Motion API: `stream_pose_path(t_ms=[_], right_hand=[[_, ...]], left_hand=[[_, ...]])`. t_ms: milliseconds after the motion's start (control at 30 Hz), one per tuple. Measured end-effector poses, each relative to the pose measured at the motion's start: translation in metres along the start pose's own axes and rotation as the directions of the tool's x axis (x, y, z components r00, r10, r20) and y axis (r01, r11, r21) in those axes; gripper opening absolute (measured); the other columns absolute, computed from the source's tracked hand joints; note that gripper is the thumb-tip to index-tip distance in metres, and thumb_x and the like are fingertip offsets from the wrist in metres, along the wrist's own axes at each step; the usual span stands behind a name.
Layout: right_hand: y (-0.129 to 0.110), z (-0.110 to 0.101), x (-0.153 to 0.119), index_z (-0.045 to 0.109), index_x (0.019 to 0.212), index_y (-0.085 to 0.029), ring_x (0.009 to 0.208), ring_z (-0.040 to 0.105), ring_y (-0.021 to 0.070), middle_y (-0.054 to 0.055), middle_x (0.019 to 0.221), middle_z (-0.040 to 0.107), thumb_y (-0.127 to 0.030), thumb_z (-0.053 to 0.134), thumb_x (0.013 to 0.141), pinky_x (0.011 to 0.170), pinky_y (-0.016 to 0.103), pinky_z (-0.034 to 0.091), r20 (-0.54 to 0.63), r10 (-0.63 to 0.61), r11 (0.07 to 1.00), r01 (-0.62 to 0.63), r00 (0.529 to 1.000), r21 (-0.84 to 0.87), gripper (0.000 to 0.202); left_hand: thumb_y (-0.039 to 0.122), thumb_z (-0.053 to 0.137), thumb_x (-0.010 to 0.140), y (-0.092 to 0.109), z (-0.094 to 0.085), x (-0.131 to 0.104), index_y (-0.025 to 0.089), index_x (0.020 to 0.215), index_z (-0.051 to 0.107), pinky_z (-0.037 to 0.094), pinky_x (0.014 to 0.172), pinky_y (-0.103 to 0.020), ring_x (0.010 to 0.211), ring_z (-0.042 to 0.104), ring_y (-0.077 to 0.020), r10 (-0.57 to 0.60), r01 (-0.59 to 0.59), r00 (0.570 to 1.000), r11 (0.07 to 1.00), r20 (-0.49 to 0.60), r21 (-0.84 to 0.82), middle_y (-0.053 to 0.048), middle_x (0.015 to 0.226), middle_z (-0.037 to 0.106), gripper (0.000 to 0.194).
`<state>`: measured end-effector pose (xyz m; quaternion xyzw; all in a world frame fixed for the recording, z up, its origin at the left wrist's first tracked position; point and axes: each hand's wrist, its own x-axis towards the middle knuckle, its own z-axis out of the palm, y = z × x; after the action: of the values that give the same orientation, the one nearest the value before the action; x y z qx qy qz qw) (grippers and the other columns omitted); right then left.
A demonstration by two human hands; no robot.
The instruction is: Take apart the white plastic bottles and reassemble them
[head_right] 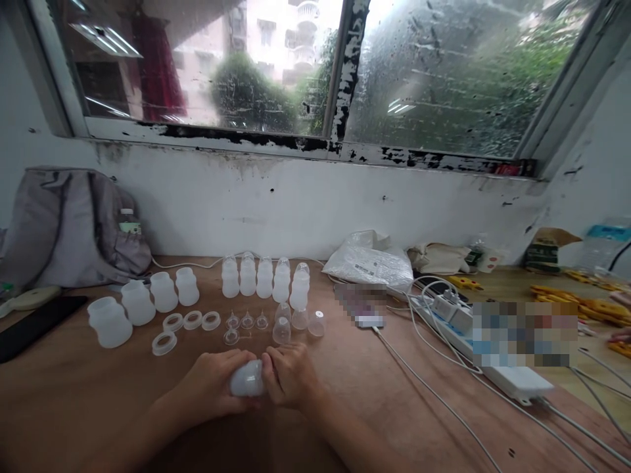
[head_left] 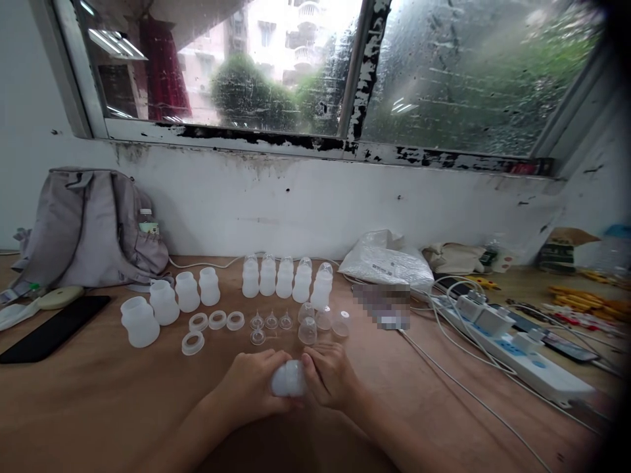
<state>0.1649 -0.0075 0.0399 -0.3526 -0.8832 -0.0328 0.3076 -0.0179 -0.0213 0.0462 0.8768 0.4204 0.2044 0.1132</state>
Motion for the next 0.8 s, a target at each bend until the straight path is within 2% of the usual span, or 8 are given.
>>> stream_pose_path(t_ms=[200, 433, 533, 600, 700, 767, 800], right_hand=[[0.007, -0.003, 0.001, 0.043, 0.054, -0.020, 0.042, 0.043, 0.0122, 0.002, 0.048, 0.051, -0.015, 0.030, 0.083, 0.048, 0.028, 0.025, -0.009, -0.082, 0.997, 0.082, 0.997, -0.011, 0.032], [0.010, -0.008, 0.005, 0.037, 0.050, -0.020, 0.039, 0.037, 0.0110, 0.000, 0.043, 0.044, -0.013, 0.027, 0.081, 0.045, 0.027, 0.024, -0.120, -0.146, 0.987, 0.153, 0.982, 0.044, 0.034], [0.008, -0.008, 0.007, 0.035, 0.049, -0.020, 0.039, 0.037, 0.0105, 0.000, 0.043, 0.043, -0.013, 0.027, 0.081, 0.046, 0.027, 0.025, -0.127, -0.160, 0.986, 0.165, 0.979, 0.030, 0.034], [0.007, -0.007, 0.007, 0.034, 0.049, -0.020, 0.039, 0.036, 0.0104, -0.001, 0.043, 0.042, -0.014, 0.026, 0.081, 0.046, 0.027, 0.025, -0.139, -0.170, 0.984, 0.175, 0.976, 0.028, 0.033], [0.013, -0.009, 0.004, 0.033, 0.050, -0.020, 0.040, 0.037, 0.0107, 0.000, 0.043, 0.042, -0.015, 0.025, 0.083, 0.046, 0.026, 0.026, -0.161, -0.168, 0.983, 0.177, 0.973, 0.046, 0.034], [0.024, -0.011, 0.001, 0.033, 0.050, -0.020, 0.041, 0.039, 0.0109, 0.000, 0.044, 0.042, -0.017, 0.023, 0.085, 0.047, 0.026, 0.027, -0.197, -0.076, 0.993, 0.093, 0.977, 0.076, 0.035], [0.031, -0.012, 0.000, 0.032, 0.051, -0.020, 0.041, 0.040, 0.0108, 0.000, 0.044, 0.042, -0.019, 0.022, 0.086, 0.047, 0.025, 0.028, -0.224, 0.010, 0.996, 0.010, 0.974, 0.091, 0.036]], left_hand=[[0.037, 0.061, 0.063, 0.005, -0.007, 0.000, 0.028, 0.087, 0.058, 0.040, 0.059, -0.023, 0.068, 0.058, -0.0156, -0.050, 0.061, 0.996, 0.986, 0.069, -0.156, 0.004, 0.078, 0.064, 0.026], [0.039, 0.060, 0.064, 0.007, -0.012, 0.002, 0.018, 0.076, 0.059, 0.035, 0.052, -0.018, 0.058, 0.050, -0.0101, -0.117, 0.197, 0.967, 0.904, 0.225, -0.378, 0.005, 0.064, 0.057, 0.025], [0.042, 0.059, 0.065, 0.008, -0.014, 0.003, 0.015, 0.070, 0.057, 0.034, 0.050, -0.018, 0.057, 0.048, -0.0096, -0.119, 0.280, 0.941, 0.797, 0.315, -0.536, 0.004, 0.061, 0.053, 0.027], [0.042, 0.059, 0.066, 0.009, -0.015, 0.004, 0.015, 0.070, 0.057, 0.035, 0.049, -0.018, 0.056, 0.049, -0.0098, -0.104, 0.353, 0.912, 0.691, 0.397, -0.630, 0.003, 0.062, 0.053, 0.028], [0.041, 0.055, 0.069, 0.005, -0.013, 0.002, 0.016, 0.077, 0.056, 0.036, 0.046, -0.020, 0.047, 0.049, -0.0095, -0.046, 0.509, 0.827, 0.486, 0.560, -0.710, 0.003, 0.060, 0.055, 0.026], [0.038, 0.051, 0.071, -0.001, -0.011, -0.001, 0.016, 0.080, 0.055, 0.037, 0.045, -0.021, 0.041, 0.048, -0.0094, 0.007, 0.596, 0.767, 0.359, 0.641, -0.718, 0.003, 0.054, 0.054, 0.024], [0.038, 0.049, 0.072, -0.006, -0.010, -0.002, 0.016, 0.081, 0.055, 0.037, 0.045, -0.022, 0.039, 0.048, -0.0094, 0.026, 0.616, 0.757, 0.308, 0.653, -0.725, 0.003, 0.052, 0.053, 0.024]])
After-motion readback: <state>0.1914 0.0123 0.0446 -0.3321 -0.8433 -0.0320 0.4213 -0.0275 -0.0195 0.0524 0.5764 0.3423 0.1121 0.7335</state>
